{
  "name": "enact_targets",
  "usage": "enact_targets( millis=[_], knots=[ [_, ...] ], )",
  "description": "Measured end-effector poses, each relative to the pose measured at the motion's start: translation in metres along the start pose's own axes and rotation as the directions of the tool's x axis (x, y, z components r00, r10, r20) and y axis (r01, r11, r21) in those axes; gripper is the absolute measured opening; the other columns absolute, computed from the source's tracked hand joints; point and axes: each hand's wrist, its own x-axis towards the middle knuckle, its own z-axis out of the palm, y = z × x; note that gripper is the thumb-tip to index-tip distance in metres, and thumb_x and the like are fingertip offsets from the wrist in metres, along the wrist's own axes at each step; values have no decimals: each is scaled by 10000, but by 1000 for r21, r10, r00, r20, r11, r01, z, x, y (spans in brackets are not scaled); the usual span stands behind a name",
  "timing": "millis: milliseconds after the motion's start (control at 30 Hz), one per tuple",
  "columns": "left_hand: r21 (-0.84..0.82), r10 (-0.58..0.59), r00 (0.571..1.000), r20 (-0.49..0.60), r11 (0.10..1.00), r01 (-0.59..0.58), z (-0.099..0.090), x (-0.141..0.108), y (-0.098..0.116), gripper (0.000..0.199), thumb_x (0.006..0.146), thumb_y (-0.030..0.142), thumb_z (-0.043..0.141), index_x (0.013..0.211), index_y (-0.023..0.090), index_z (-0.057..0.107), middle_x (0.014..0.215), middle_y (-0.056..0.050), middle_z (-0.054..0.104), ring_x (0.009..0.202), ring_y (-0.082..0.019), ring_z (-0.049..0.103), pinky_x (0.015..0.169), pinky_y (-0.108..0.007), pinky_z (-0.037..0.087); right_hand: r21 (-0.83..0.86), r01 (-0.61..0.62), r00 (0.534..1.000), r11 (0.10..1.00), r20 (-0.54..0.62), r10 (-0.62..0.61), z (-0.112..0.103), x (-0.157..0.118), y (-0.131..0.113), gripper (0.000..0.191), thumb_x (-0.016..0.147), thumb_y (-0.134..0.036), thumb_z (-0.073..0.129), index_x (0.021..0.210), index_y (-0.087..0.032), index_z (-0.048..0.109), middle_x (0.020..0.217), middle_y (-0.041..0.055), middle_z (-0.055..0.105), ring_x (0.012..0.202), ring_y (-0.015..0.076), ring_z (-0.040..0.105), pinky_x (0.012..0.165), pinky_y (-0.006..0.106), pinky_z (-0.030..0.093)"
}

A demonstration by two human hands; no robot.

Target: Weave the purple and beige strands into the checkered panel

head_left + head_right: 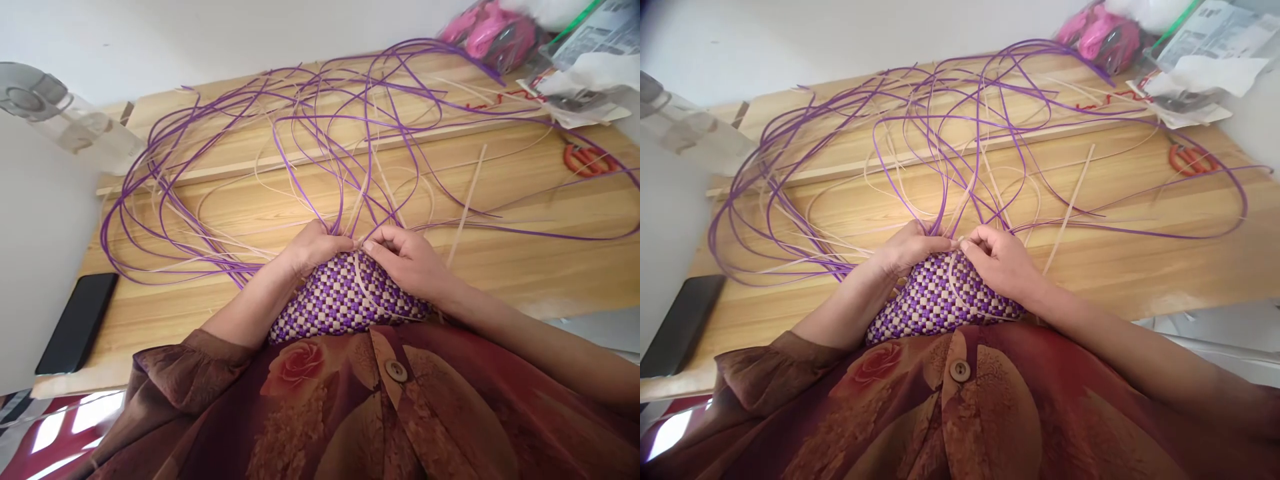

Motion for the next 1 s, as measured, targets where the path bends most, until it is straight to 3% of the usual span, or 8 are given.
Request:
enact_targets(
  millis=[200,400,633,800,1000],
  knots=[
    [-202,-65,997,28,977,69,5,4,-8,179,593,248,736,611,139,596,557,14,568,496,-99,492,506,-235,367,111,1,996,994,-85,8,8,-6,8,178,838,-261,529,686,-179,488,563,-58,378,514,73,332,477,222,272],
    [-79,94,995,34,993,-91,7,5,-8,225,576,273,785,690,121,663,640,3,632,584,-113,545,579,-234,423,67,89,992,994,-91,-82,11,-7,16,228,828,-230,514,621,-180,433,543,-53,349,514,74,323,479,222,272],
    [3,108,993,51,994,-108,7,5,-8,316,628,292,760,897,133,715,828,-21,703,768,-171,625,737,-276,491,100,147,983,984,-124,-134,12,-16,20,177,795,-195,535,638,-177,457,502,-72,308,442,55,269,418,210,213],
    [-60,74,987,143,996,-66,5,0,-2,296,644,350,761,841,138,700,784,-15,685,688,-139,594,662,-252,473,65,187,976,980,-130,-178,11,-20,17,178,769,-169,543,615,-176,455,519,-58,336,468,63,294,432,214,239],
    [143,115,974,196,979,-144,-4,-10,18,297,683,412,723,644,133,631,565,36,534,514,-66,427,510,-203,341,77,233,962,970,-165,-218,13,-22,11,180,786,-171,536,623,-175,462,546,-42,383,492,73,323,459,228,261]
  ],
)
